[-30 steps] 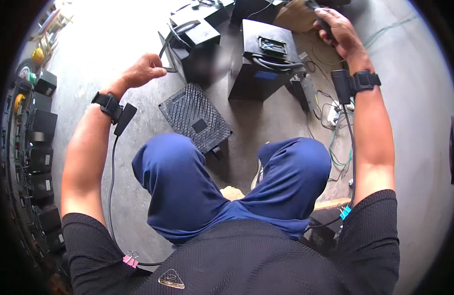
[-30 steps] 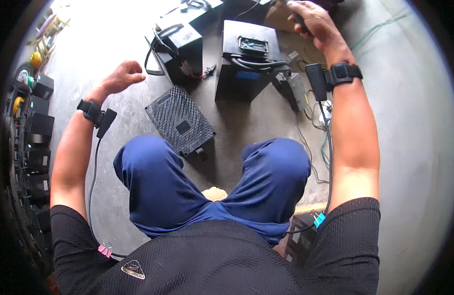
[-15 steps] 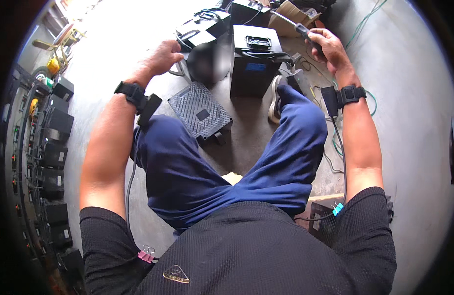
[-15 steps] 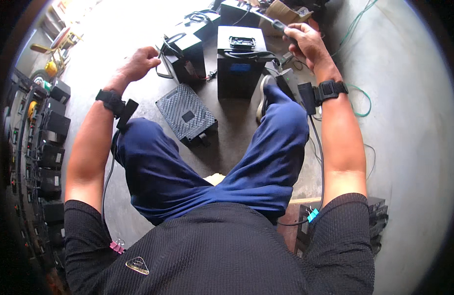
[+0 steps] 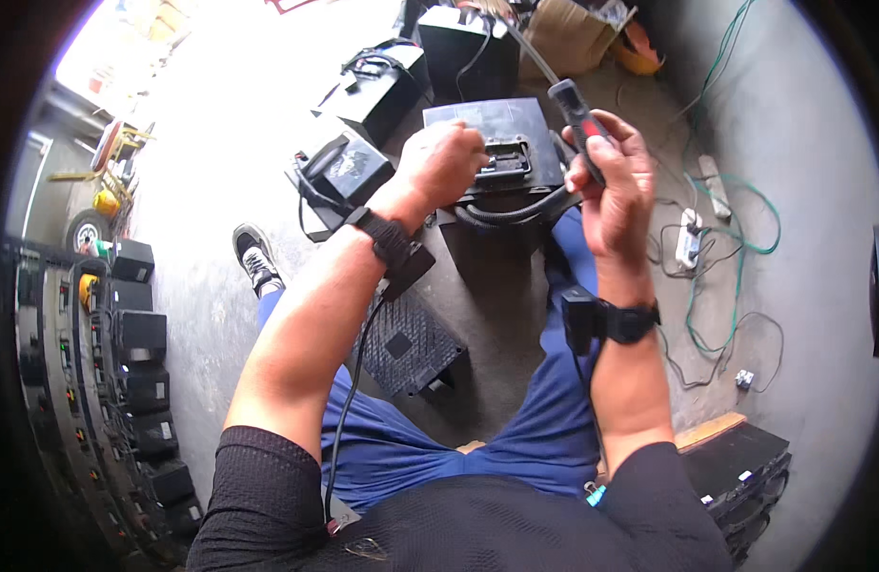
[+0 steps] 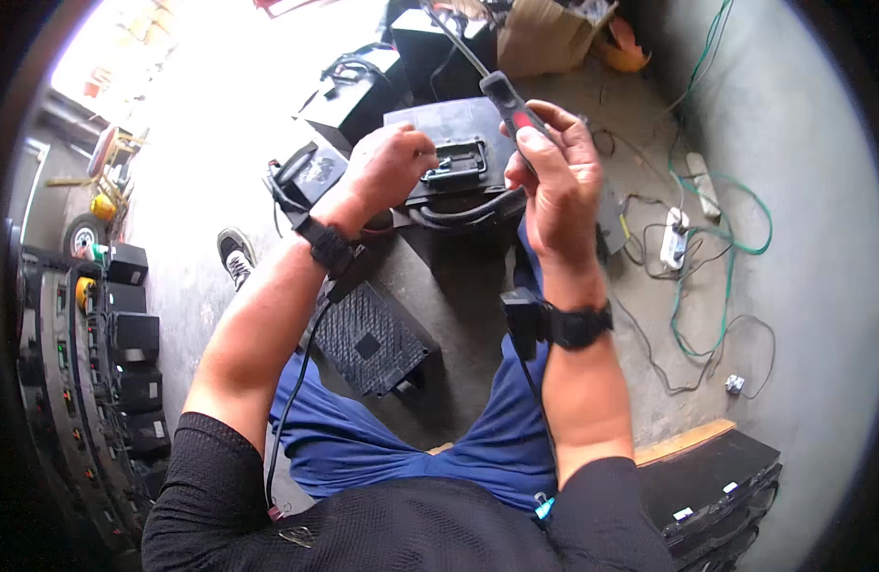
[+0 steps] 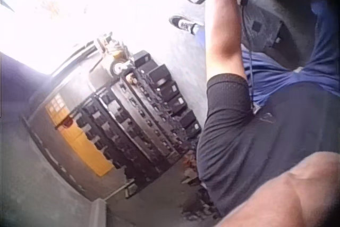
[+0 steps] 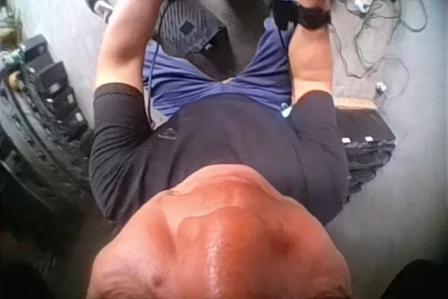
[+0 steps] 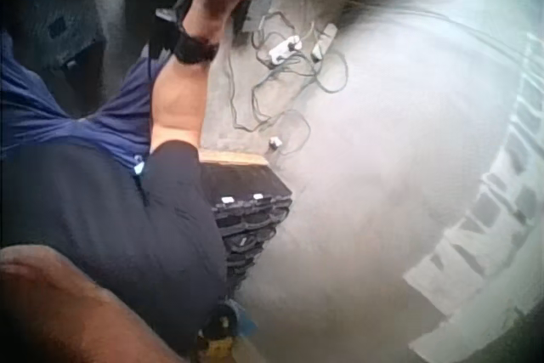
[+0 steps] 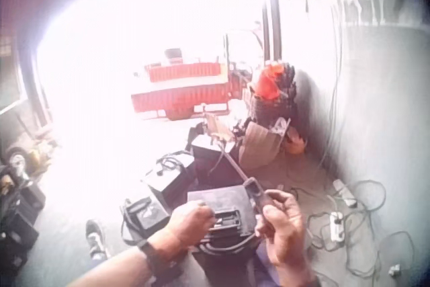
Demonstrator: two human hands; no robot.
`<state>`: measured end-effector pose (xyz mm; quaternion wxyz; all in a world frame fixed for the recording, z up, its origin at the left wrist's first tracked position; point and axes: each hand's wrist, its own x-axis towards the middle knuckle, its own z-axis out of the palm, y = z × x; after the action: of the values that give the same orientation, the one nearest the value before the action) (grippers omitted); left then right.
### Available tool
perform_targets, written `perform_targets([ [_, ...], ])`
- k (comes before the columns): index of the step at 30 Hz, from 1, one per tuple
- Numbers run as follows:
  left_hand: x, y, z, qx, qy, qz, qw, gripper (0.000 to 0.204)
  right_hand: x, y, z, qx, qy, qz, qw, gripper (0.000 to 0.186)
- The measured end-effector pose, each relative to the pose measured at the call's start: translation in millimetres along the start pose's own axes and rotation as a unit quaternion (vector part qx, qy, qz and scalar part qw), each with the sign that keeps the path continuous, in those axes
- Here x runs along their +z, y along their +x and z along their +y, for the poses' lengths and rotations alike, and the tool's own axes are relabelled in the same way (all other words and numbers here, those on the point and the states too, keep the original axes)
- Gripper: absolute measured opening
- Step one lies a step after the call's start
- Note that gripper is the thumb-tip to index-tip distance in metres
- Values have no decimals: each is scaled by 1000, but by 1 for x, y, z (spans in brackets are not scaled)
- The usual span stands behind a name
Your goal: Repairing or opening electronic boxes using a screwdriver while sitting on the floor.
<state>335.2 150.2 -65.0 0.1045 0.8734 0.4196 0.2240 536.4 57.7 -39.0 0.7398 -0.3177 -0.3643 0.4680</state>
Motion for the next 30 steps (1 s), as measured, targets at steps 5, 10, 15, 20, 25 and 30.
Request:
perform_targets([
  [5,23,43,-10,76,159,-97,980,20,-8,-4,0,-5,-37,-26,999,34],
  [10,48,66,-11,139,234,-126,954,9,-8,2,2,-16,-62,-38,997,34],
  [15,40,59,-4,197,205,-63,957,13,-6,-5,13,-5,-76,-40,996,33],
  [20,9,42,26,-2,75,-69,995,15,-13,-11,14,-12,-64,-45,997,33],
  [25,-13,-72,-11,-76,-186,43,979,22,-14,-19,9,-18,-128,-80,988,34],
  [30,86,-263,15,-381,-411,6,828,12,17,-47,11,16,-159,-158,974,30],
])
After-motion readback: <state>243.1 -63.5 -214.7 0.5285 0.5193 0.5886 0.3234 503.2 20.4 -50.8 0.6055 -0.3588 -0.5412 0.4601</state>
